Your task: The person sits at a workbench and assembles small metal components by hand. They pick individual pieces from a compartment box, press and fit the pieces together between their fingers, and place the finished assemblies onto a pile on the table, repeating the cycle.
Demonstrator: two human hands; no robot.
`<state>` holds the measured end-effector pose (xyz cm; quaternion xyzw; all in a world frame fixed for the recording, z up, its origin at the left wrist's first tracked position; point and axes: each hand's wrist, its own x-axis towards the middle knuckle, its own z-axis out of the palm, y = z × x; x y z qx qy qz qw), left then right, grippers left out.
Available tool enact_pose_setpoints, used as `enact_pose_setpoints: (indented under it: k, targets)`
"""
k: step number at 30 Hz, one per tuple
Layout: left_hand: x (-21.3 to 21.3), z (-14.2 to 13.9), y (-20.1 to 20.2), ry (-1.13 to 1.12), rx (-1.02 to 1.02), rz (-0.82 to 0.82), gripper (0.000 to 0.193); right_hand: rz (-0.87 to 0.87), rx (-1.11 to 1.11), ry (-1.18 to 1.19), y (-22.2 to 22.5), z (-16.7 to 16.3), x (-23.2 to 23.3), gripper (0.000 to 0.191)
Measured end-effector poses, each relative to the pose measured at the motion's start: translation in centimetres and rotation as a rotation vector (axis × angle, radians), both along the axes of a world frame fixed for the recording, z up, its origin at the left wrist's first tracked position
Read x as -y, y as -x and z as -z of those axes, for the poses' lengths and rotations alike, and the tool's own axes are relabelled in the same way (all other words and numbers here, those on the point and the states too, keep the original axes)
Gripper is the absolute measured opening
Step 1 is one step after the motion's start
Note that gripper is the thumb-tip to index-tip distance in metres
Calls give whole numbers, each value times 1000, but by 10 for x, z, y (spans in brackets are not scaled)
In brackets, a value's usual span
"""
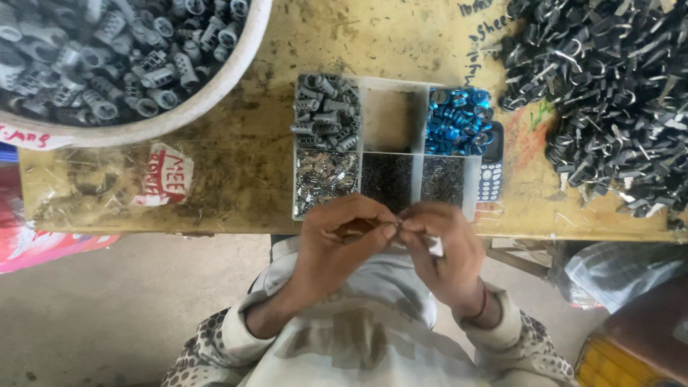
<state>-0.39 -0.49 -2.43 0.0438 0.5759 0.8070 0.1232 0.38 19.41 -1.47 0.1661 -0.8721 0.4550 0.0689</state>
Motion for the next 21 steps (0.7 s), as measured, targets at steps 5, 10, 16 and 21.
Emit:
enact_pose_setpoints:
  k: [5, 10, 16, 21]
  targets:
    - [12, 3, 5, -138, 229, 141, 11, -234, -293, 17, 12, 8, 4, 30]
    - [21, 9, 1, -227, 285, 127, 10, -366, 100, 137, 29, -4, 1, 30]
    - [25, 19, -4, -380, 290, 33, 6, -15, 23, -65, 82, -5, 41, 13]
    - [23, 17, -5, -398, 302, 50, 7, 34, -128, -159, 127, 6, 72, 18]
